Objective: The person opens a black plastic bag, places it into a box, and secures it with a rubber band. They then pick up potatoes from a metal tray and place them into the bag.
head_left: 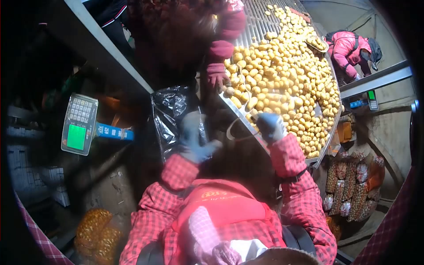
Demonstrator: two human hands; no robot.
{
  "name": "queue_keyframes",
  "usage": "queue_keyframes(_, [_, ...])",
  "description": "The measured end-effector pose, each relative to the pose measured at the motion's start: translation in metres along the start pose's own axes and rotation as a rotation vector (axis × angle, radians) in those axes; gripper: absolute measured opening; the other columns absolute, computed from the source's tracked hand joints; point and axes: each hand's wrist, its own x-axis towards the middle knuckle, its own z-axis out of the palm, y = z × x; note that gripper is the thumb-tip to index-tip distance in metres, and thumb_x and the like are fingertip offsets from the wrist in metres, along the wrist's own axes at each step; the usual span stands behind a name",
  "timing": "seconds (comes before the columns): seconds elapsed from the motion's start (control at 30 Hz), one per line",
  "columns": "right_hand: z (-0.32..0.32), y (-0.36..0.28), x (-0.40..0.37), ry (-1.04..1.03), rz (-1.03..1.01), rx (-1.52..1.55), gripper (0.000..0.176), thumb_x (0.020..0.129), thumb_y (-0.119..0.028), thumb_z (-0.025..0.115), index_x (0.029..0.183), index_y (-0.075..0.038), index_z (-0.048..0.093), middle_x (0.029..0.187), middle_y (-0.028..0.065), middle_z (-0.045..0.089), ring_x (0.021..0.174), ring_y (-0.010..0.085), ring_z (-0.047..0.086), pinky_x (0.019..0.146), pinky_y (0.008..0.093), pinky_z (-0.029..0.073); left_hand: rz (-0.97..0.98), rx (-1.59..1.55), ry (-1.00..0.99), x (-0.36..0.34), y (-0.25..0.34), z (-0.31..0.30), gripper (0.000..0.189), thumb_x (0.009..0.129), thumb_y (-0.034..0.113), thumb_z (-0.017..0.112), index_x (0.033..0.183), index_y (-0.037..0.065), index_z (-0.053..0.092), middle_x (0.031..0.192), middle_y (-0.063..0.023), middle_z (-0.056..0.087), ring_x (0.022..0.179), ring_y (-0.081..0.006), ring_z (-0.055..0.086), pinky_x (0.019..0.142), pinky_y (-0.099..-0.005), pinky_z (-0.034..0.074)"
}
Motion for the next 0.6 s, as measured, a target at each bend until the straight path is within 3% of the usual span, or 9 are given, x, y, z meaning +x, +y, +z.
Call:
queue_keyframes(0.07, [0.002, -0.058, -0.010, -0.207, -0.099, -0.071, 0.024, 0.081, -0.011, 0.075, 0.104, -0.007, 0.072, 0.088, 0.0163, 0.072, 0.081, 0.0365, 0.069, 0.069, 0.0427, 0.053, 0.275, -0.103, -0.159, 0.045, 0.059, -0.007, 0.096, 0.067, 0.049, 0.094, 0.141, 0.004, 0.052, 0.136, -0.0194, 0.056, 0.133, -0.0403, 0.050, 0.111, -0.0498, 0.041])
queue_keyframes(0.1, [0.002, -0.077, -0.018, -0.289, -0.145, -0.053, 0.026, 0.079, -0.013, 0.075, 0.105, -0.008, 0.072, 0.088, 0.0164, 0.072, 0.080, 0.0364, 0.069, 0.067, 0.0433, 0.053, 0.333, -0.173, -0.177, 0.062, 0.092, -0.014, 0.073, 0.074, 0.039, 0.091, 0.130, 0.003, 0.062, 0.124, -0.0178, 0.063, 0.120, -0.0358, 0.059, 0.103, -0.0455, 0.047])
queue_keyframes(0.23, [-0.042, -0.119, -0.031, -0.230, -0.162, 0.280, 0.023, 0.087, -0.016, 0.073, 0.106, -0.005, 0.076, 0.082, 0.0123, 0.072, 0.076, 0.0295, 0.070, 0.069, 0.0409, 0.053, -0.242, -0.786, -0.565, 0.007, 0.075, 0.015, 0.020, 0.093, 0.013, 0.076, 0.111, 0.004, 0.075, 0.091, -0.0062, 0.073, 0.075, -0.0123, 0.063, 0.069, -0.0268, 0.051])
queue_keyframes(0.3, [-0.051, -0.104, -0.045, -0.082, 0.219, 0.674, 0.021, 0.091, -0.020, 0.072, 0.100, -0.002, 0.078, 0.086, 0.0101, 0.072, 0.083, 0.0218, 0.069, 0.071, 0.0372, 0.054, -0.863, -1.044, -0.800, -0.003, 0.051, -0.006, 0.019, 0.095, 0.015, 0.075, 0.112, 0.005, 0.077, 0.083, 0.0011, 0.072, 0.070, -0.0057, 0.059, 0.063, -0.0214, 0.047])
queue_keyframes(0.37, [-0.048, -0.074, -0.039, 0.215, -0.053, 0.641, 0.025, 0.092, -0.024, 0.072, 0.095, 0.000, 0.078, 0.095, 0.0116, 0.072, 0.089, 0.0200, 0.068, 0.074, 0.0356, 0.055, -0.917, -0.966, -0.666, 0.002, 0.056, -0.035, 0.016, 0.095, 0.014, 0.076, 0.109, 0.006, 0.078, 0.082, 0.0025, 0.072, 0.069, -0.0046, 0.059, 0.061, -0.0202, 0.046])
queue_keyframes(0.4, [-0.049, -0.074, -0.040, 0.179, 0.059, 0.879, 0.031, 0.093, -0.029, 0.073, 0.092, 0.002, 0.077, 0.101, 0.0159, 0.070, 0.094, 0.0260, 0.068, 0.082, 0.0390, 0.056, -1.005, -0.966, -0.672, 0.002, 0.053, -0.052, 0.015, 0.096, 0.013, 0.075, 0.108, 0.005, 0.079, 0.086, 0.0002, 0.074, 0.068, -0.0051, 0.059, 0.060, -0.0205, 0.045])
queue_keyframes(0.43, [-0.035, -0.070, -0.028, 0.311, -0.085, 0.912, 0.036, 0.093, -0.034, 0.074, 0.093, 0.002, 0.076, 0.102, 0.0160, 0.069, 0.095, 0.0279, 0.069, 0.085, 0.0415, 0.057, -1.007, -1.103, -0.654, -0.008, 0.035, -0.063, 0.017, 0.096, 0.010, 0.074, 0.110, 0.001, 0.077, 0.094, -0.0046, 0.076, 0.077, -0.0079, 0.065, 0.069, -0.0233, 0.052])
queue_keyframes(0.5, [-0.013, -0.019, -0.034, 0.259, 0.021, 1.225, 0.040, 0.096, -0.037, 0.072, 0.099, 0.002, 0.074, 0.102, 0.0164, 0.069, 0.092, 0.0274, 0.069, 0.081, 0.0417, 0.058, -0.790, -1.037, -0.750, -0.009, 0.011, -0.098, 0.017, 0.096, 0.004, 0.070, 0.110, -0.004, 0.075, 0.110, -0.0135, 0.075, 0.106, -0.0213, 0.072, 0.097, -0.0347, 0.056])
queue_keyframes(0.6, [-0.005, -0.032, -0.006, 0.222, 0.253, 1.182, 0.042, 0.101, -0.037, 0.062, 0.107, 0.004, 0.071, 0.098, 0.0139, 0.071, 0.078, 0.0238, 0.069, 0.071, 0.0356, 0.055, -0.816, -0.914, -0.564, -0.014, -0.027, -0.148, 0.009, 0.092, 0.001, 0.073, 0.100, -0.003, 0.074, 0.107, -0.0155, 0.076, 0.100, -0.0217, 0.073, 0.089, -0.0347, 0.058])
